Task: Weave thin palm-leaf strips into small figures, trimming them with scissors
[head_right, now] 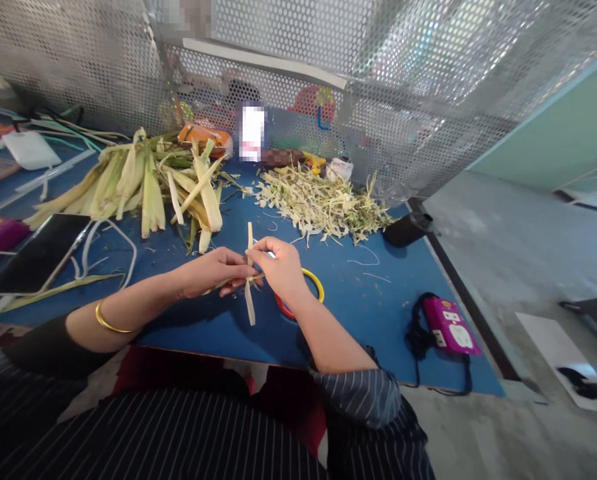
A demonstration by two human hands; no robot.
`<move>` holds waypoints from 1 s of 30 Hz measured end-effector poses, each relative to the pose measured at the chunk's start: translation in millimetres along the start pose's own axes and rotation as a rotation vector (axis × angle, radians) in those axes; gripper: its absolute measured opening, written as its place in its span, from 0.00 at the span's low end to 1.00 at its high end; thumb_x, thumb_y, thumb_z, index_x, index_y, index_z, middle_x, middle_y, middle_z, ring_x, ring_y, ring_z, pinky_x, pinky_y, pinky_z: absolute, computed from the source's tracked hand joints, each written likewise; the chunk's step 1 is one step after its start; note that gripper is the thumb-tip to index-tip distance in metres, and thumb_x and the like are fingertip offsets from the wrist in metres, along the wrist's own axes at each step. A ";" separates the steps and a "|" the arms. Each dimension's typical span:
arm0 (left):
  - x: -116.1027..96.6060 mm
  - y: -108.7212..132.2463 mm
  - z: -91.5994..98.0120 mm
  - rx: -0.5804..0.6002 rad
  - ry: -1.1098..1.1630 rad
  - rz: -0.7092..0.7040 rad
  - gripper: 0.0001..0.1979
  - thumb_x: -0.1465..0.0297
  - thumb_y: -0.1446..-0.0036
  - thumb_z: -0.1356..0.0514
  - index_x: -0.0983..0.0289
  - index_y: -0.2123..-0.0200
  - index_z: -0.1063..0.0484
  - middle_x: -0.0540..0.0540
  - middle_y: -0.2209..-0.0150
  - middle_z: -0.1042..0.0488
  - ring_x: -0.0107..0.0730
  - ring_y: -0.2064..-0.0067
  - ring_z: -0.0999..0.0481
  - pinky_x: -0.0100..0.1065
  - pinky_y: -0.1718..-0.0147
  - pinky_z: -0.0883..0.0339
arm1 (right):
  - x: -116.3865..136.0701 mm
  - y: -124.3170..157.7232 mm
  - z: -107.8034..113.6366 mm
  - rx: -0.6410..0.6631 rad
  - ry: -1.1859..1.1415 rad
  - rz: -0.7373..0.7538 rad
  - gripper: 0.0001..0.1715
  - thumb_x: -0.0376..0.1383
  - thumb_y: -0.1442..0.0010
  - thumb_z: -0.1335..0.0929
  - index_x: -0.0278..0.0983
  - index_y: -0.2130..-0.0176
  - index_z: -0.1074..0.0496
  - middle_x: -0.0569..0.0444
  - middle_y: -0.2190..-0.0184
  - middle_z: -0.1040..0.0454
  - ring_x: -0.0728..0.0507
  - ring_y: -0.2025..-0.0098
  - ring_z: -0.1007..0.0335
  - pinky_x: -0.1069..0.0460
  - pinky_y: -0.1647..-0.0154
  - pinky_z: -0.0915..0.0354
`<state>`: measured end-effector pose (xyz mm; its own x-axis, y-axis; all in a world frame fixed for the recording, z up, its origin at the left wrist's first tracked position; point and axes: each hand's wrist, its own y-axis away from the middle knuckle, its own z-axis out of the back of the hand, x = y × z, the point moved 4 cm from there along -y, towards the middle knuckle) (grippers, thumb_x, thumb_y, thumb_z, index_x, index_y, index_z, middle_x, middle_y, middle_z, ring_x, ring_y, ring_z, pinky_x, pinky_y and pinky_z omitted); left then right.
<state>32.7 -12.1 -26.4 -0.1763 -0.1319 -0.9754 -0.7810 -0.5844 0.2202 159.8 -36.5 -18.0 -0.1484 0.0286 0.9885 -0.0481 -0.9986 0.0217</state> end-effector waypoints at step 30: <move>3.5 2.5 -6.7 0.022 0.206 0.191 0.11 0.65 0.52 0.37 0.69 0.75 0.26 0.56 0.80 0.25 0.25 0.84 0.30 0.26 0.83 0.36 | 11.5 5.6 -2.2 -0.274 0.306 0.362 0.07 0.35 0.45 0.36 0.37 0.74 0.34 0.55 0.71 0.30 0.48 0.66 0.34 0.51 0.59 0.38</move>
<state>34.1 -19.4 -29.3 -0.1975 -0.3996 -0.8952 -0.7586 -0.5161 0.3977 155.7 -41.6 -6.9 -0.4820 -0.2621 0.8360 -0.1905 -0.9000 -0.3920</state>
